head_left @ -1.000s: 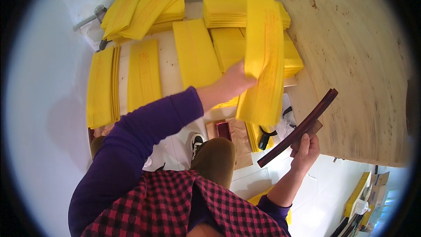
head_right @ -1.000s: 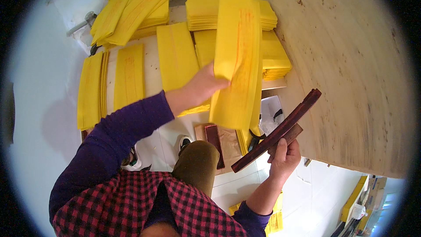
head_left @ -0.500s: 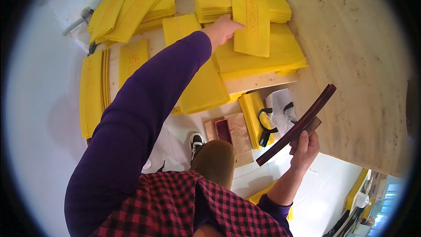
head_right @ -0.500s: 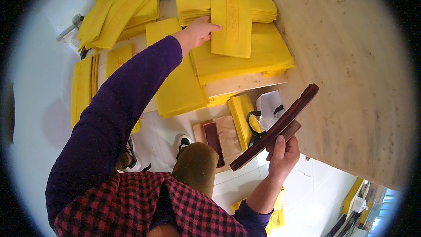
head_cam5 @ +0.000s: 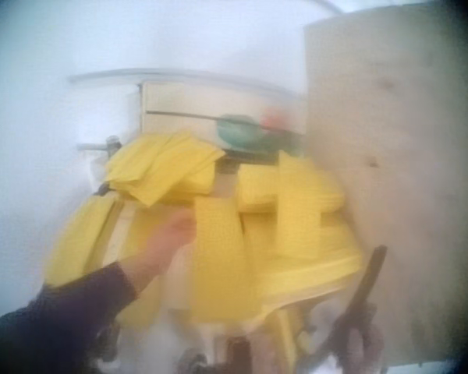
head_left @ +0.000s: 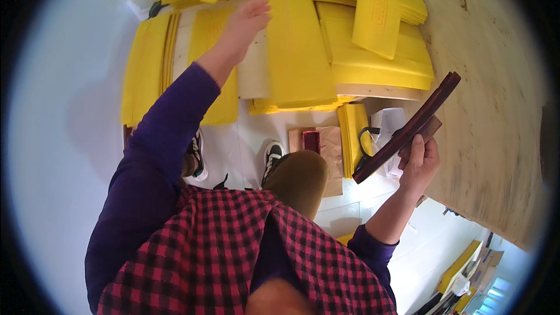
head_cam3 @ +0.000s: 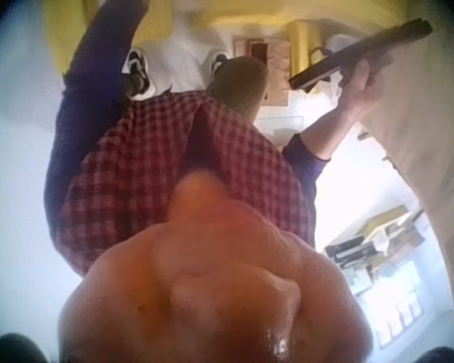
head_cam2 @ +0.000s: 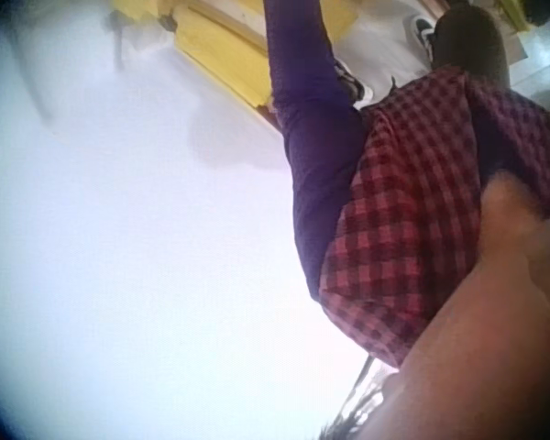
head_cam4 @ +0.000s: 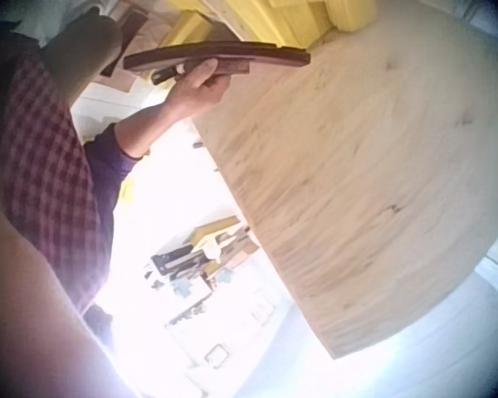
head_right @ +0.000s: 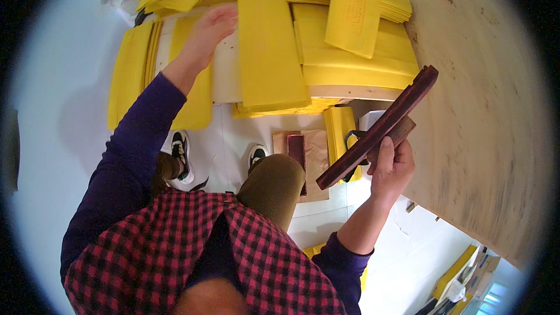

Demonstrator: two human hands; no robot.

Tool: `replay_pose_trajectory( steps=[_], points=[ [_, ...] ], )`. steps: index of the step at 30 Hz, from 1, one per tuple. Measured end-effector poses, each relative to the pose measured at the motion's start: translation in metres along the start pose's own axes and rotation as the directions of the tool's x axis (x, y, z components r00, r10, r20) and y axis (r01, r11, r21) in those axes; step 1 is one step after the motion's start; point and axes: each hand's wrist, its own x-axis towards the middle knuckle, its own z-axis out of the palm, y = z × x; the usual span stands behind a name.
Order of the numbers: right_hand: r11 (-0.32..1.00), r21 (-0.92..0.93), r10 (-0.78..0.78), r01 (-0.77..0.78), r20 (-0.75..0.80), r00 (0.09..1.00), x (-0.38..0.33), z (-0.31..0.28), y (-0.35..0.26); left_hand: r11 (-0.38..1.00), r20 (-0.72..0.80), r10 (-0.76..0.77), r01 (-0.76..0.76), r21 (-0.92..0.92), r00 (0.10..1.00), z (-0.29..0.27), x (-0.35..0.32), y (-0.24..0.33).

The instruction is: The person repeatedly picks up yellow paper sheets from a pile, uses a dark rectangular tool to press or align them, and places them into a growing stack. The person continues this repetitive stacking process throughout the clip.

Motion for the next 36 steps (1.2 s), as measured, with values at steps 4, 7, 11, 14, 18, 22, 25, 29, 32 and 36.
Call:
replay_pose_trajectory(
  steps=[4,7,11,14,18,22,25,29,32,36],
  points=[
    [0.999,0.028,-0.032,0.030,0.070,0.997,-0.005,0.013,-0.017,0.996,-0.160,-0.081,0.086,0.025,0.984,-0.054,-0.080,-0.001],
    [0.996,0.077,-0.064,0.053,0.145,0.987,-0.005,0.028,-0.027,0.984,-0.298,-0.010,0.063,0.167,0.955,-0.090,-0.120,-0.012],
    [0.997,0.071,-0.017,-0.002,0.262,0.965,-0.010,0.053,-0.047,0.902,-0.460,0.050,0.158,0.403,0.886,-0.118,-0.169,-0.029],
    [0.997,0.078,-0.052,0.027,0.336,0.940,-0.013,0.082,-0.061,0.882,-0.524,0.065,0.197,0.428,0.849,-0.121,-0.200,-0.037],
    [0.996,0.082,-0.060,0.034,0.339,0.939,-0.017,0.105,-0.078,0.857,-0.491,0.107,0.170,0.486,0.864,-0.129,-0.218,-0.043],
    [0.999,0.041,-0.041,0.029,0.335,0.941,-0.023,0.112,-0.089,0.800,-0.434,0.101,0.187,0.571,0.895,-0.143,-0.205,-0.047],
    [0.999,0.043,-0.040,0.026,0.350,0.936,-0.030,0.114,-0.091,0.758,-0.411,0.047,0.235,0.608,0.911,-0.149,-0.181,-0.053],
    [0.999,0.003,-0.047,0.049,0.349,0.936,-0.039,0.118,-0.090,0.765,-0.413,0.105,0.192,0.615,0.905,-0.152,-0.157,-0.065],
    [0.999,0.013,-0.048,0.047,0.353,0.934,-0.041,0.118,-0.091,0.792,-0.378,0.031,0.208,0.574,0.925,-0.152,-0.152,-0.072],
    [0.999,0.038,-0.029,0.017,0.355,0.935,-0.041,0.114,-0.094,0.674,-0.333,0.252,0.082,0.735,0.909,-0.149,-0.151,-0.072]
  ],
)
